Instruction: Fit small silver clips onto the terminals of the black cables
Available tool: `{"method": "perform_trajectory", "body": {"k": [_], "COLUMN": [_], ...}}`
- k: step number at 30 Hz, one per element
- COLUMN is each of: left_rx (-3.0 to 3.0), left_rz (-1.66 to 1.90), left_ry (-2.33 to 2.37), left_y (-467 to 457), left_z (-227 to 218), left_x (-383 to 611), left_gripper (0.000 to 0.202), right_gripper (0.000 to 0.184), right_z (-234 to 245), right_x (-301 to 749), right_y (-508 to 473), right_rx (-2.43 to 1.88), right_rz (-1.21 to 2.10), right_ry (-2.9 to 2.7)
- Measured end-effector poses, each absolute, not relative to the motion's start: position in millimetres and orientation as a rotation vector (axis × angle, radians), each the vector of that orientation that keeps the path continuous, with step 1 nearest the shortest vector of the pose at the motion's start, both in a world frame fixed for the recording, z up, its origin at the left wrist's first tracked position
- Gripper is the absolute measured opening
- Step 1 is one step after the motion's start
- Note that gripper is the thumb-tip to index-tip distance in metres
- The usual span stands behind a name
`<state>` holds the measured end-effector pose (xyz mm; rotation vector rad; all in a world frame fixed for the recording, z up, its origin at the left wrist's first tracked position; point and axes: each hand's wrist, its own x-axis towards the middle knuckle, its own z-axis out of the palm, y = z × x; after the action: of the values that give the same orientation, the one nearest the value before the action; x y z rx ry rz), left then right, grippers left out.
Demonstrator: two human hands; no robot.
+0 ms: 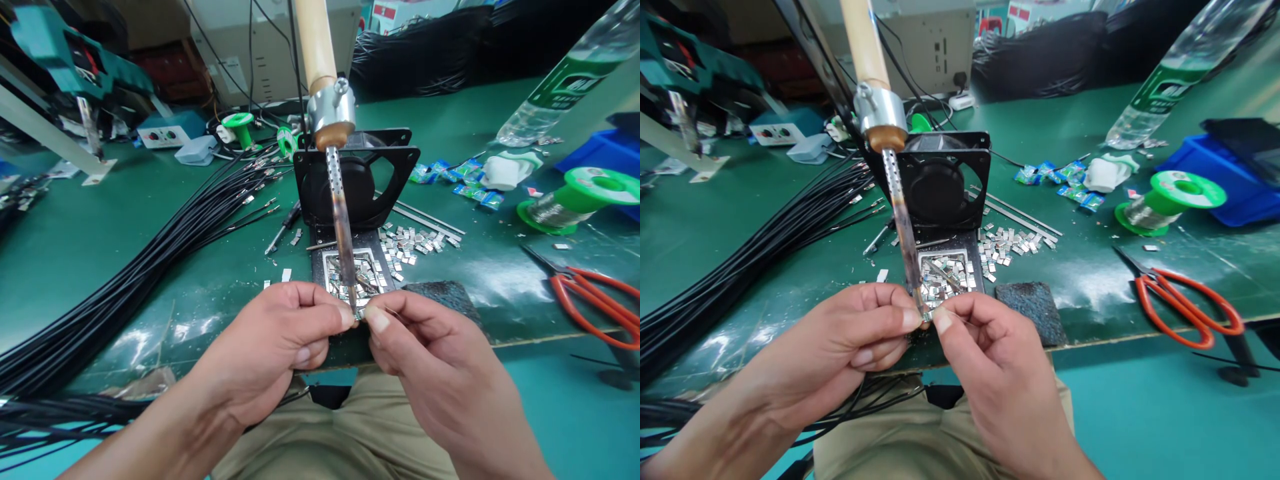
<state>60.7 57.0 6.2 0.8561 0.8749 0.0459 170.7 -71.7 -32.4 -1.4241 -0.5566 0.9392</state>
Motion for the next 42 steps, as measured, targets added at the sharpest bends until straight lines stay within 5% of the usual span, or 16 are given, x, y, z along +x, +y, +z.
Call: {"method": "perform_trajectory", "body": {"k": [42], "left_rx": [0.911], "left_rz": [0.08], "left_ry": [0.87], "left_y": [46.6], "left_z": [5.2], "left_x": [48.4], "left_gripper": [0.028], "right_gripper": [0.031], "right_z": [-29.2], "right_x": [167.7], "right_y": [-81.3], "right_rx": [-1.458], "right_rz": [0.96], "right_ry": [-0.627]}}
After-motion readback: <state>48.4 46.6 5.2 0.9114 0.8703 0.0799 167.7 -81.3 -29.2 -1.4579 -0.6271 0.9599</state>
